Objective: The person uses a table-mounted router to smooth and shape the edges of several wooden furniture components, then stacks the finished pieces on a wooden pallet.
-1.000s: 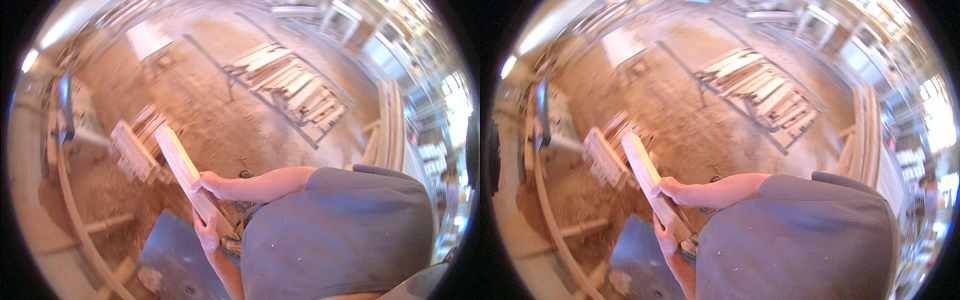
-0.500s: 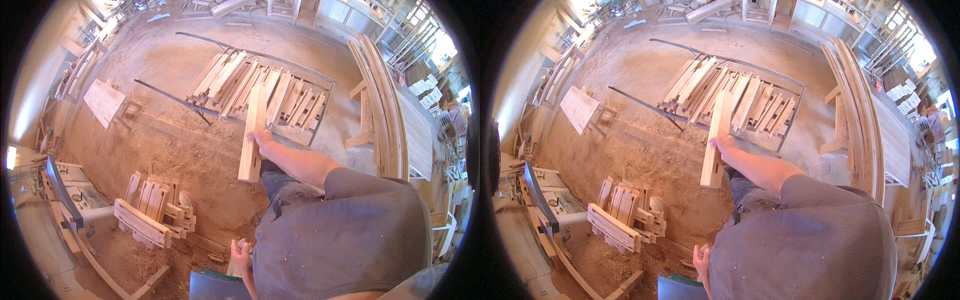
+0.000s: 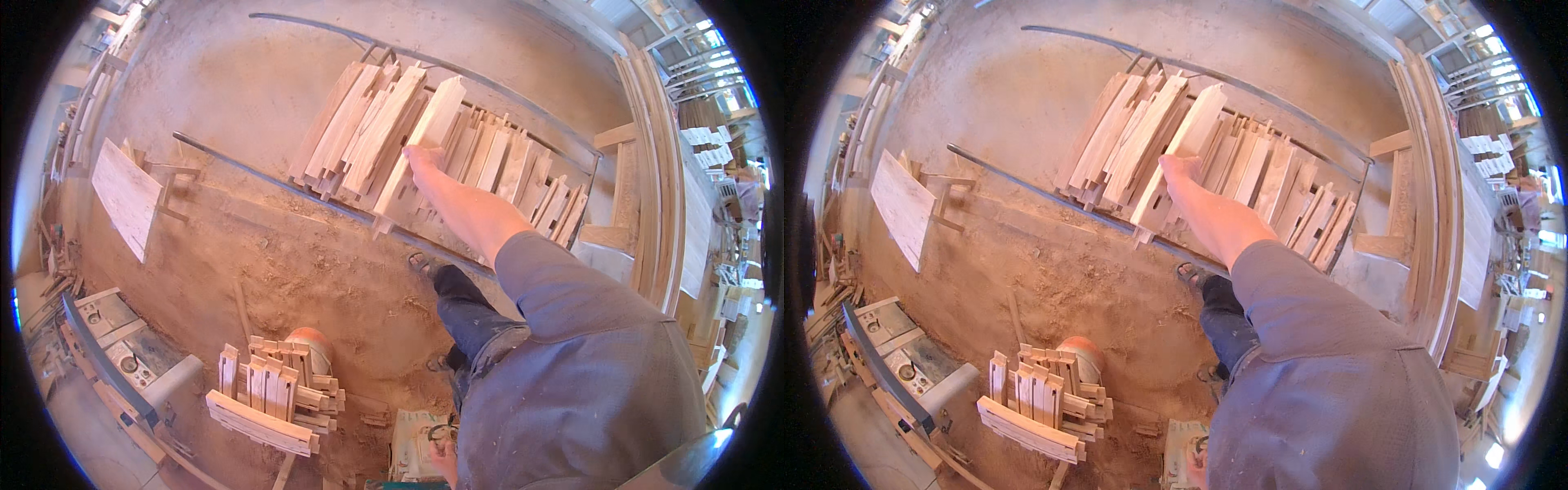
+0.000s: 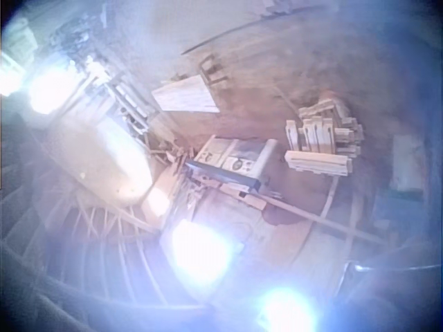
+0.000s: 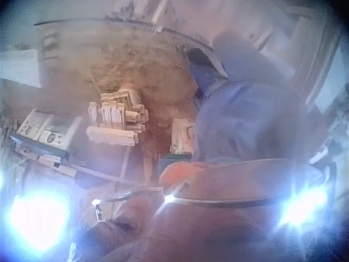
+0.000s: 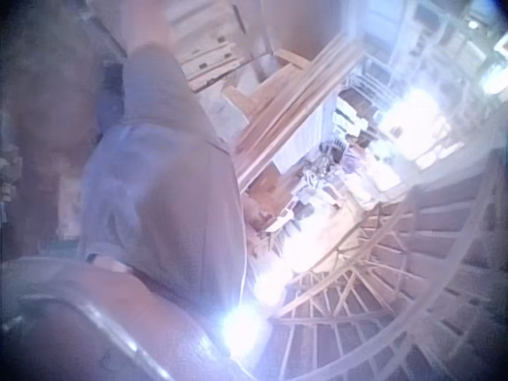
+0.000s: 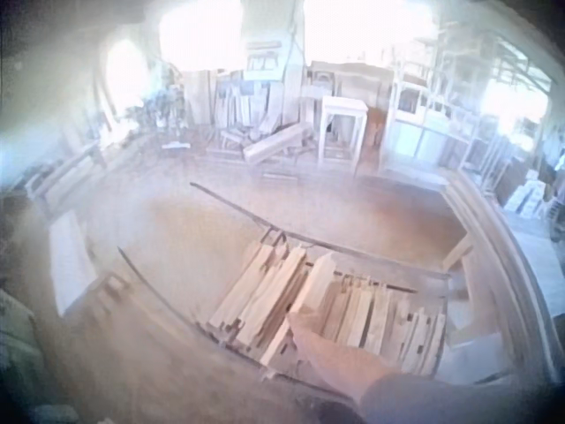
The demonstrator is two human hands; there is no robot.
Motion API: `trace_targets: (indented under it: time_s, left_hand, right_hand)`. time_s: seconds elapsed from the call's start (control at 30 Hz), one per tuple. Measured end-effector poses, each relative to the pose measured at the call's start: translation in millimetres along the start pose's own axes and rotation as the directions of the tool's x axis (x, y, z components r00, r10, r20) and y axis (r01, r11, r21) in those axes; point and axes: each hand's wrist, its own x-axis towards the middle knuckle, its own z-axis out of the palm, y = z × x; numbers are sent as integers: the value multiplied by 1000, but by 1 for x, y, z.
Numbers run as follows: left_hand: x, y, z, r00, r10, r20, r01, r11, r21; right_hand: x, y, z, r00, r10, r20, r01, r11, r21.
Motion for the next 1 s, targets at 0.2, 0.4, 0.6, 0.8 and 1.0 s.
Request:
trace_targets:
  time_s: [0.2,0.4,0.6,0.8,1.0]
  left_hand:
    - [-6,43,-3,997,-69,40,63,989,137]
    - [-8,135,34,977,-56,-204,53,998,-18]
    - [62,210,-7,984,101,-147,-49,946,321]
    - [162,160,-137,683,252,-686,-117,964,238]
    - [245,194,-242,658,-77,-749,198,977,73]
  right_hand:
    - [41,-14,36,991,-91,-94,75,985,-155]
    - [-24,31,65,947,-205,248,293,870,-398]
    - [37,130,-29,495,-402,770,868,263,-421]
    - [-71,153,-117,298,-98,949,950,-65,-305]
    - [-145,203,-164,473,317,822,822,177,-542]
